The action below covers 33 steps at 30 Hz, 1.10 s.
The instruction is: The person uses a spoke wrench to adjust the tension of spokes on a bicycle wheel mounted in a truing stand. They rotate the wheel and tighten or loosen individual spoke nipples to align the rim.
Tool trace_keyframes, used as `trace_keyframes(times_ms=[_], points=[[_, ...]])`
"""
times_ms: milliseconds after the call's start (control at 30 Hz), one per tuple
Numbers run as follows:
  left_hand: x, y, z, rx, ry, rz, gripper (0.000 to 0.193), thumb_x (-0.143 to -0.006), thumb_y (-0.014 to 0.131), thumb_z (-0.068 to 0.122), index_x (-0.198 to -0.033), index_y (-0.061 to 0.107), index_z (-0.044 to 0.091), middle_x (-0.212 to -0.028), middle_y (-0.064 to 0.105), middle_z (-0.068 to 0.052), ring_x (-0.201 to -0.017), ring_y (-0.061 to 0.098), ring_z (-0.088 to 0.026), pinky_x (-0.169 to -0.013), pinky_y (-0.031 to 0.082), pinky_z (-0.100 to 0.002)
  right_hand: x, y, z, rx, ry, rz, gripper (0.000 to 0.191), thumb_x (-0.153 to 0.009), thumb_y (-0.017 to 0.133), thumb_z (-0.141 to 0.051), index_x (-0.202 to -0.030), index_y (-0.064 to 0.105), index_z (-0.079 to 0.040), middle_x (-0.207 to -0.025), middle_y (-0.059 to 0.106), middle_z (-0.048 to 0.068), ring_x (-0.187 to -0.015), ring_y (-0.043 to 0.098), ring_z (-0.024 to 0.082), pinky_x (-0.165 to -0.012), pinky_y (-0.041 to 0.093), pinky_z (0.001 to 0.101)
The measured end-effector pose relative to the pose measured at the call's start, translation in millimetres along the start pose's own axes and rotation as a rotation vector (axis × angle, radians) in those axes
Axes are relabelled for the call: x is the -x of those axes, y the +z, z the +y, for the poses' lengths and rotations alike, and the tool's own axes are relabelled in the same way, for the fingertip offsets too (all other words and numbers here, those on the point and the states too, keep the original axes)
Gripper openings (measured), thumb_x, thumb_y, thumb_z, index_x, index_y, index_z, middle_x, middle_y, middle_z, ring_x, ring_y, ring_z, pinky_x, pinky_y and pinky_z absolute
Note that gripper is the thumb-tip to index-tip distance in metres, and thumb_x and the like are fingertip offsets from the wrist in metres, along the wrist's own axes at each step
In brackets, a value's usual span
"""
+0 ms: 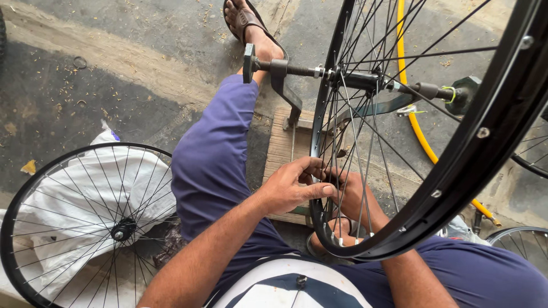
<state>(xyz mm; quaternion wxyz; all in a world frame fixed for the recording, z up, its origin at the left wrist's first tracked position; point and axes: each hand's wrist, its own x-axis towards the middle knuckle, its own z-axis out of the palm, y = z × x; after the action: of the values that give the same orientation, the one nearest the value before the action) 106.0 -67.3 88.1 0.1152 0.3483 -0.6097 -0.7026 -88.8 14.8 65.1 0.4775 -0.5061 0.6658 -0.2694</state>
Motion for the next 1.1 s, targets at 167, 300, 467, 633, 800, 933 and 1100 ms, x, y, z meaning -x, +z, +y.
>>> trace_keyframes(times_ms=[167, 300, 467, 633, 800, 933, 1100], points=[[-1, -1, -6, -0.058, 0.02, 0.02, 0.1, -0.074, 0.074, 0.07, -0.141, 0.056, -0.002, -0.121, 0.073, -0.015, -0.1, 0.071, -0.02, -0.088, 0.059, -0.037, 7, 5, -11, 0.081, 0.114, 0.063, 0.042, -0.079, 0.076, -0.006, -0.12, 0.07, -0.004, -0.084, 0.078, 0.012, -0.074, 0.071, 0.016, -0.068, 0.058, 0.0333], [4, -1, 10, -0.072, 0.142, 0.127, 0.087, -0.082, 0.073, 0.064, -0.139, 0.057, 0.0, -0.116, 0.072, -0.014, -0.102, 0.07, -0.018, -0.088, 0.058, -0.036, 8, 6, -4, -0.104, 0.089, 0.203, 0.04, -0.084, 0.078, -0.012, -0.12, 0.064, -0.002, -0.099, 0.076, 0.01, -0.089, 0.073, 0.018, -0.077, 0.059, 0.0313], [44, 12, 72, 0.081, 0.321, 0.335, 0.044, -0.098, 0.066, 0.046, -0.107, 0.073, 0.003, -0.082, 0.07, -0.006, -0.075, 0.068, -0.018, -0.074, 0.055, -0.034, 3, -2, 9, -0.25, -0.061, 0.407, 0.046, -0.09, 0.078, -0.019, -0.128, 0.057, -0.003, -0.114, 0.072, 0.01, -0.103, 0.069, 0.019, -0.087, 0.057, 0.0315], [90, 21, 115, -0.385, 0.905, 0.226, 0.034, -0.094, 0.085, 0.029, -0.108, 0.065, 0.005, -0.086, 0.062, -0.006, -0.079, 0.061, -0.023, -0.071, 0.047, -0.035, 4, -6, 3, -0.224, -0.096, 0.417, 0.044, -0.092, 0.076, -0.018, -0.129, 0.057, -0.003, -0.115, 0.072, 0.01, -0.103, 0.07, 0.017, -0.087, 0.058, 0.0299], [84, 23, 74, -0.601, 1.03, 0.234, 0.027, -0.094, 0.086, 0.018, -0.107, 0.067, 0.003, -0.082, 0.059, -0.004, -0.076, 0.059, -0.021, -0.071, 0.047, -0.037, 8, -7, -6, 0.036, 0.064, 0.511, 0.044, -0.09, 0.078, -0.019, -0.127, 0.06, -0.004, -0.114, 0.075, 0.011, -0.098, 0.072, 0.017, -0.082, 0.058, 0.0296], [78, 14, 25, -0.9, 0.764, 0.188, 0.031, -0.081, 0.08, 0.016, -0.105, 0.065, 0.003, -0.089, 0.064, -0.006, -0.084, 0.065, -0.025, -0.076, 0.051, -0.039, 8, -6, -4, -0.201, -0.032, 0.503, 0.052, -0.091, 0.074, -0.021, -0.135, 0.051, -0.002, -0.12, 0.072, 0.011, -0.102, 0.071, 0.017, -0.082, 0.06, 0.0294], [86, 24, 3, -0.924, 0.756, 0.243, 0.04, -0.076, 0.08, 0.016, -0.108, 0.066, -0.001, -0.092, 0.068, -0.01, -0.084, 0.067, -0.026, -0.074, 0.053, -0.039, 6, -6, 0, -0.141, 0.016, 0.533, 0.054, -0.093, 0.073, -0.023, -0.137, 0.049, -0.003, -0.119, 0.073, 0.01, -0.093, 0.068, 0.017, -0.073, 0.055, 0.0285]])
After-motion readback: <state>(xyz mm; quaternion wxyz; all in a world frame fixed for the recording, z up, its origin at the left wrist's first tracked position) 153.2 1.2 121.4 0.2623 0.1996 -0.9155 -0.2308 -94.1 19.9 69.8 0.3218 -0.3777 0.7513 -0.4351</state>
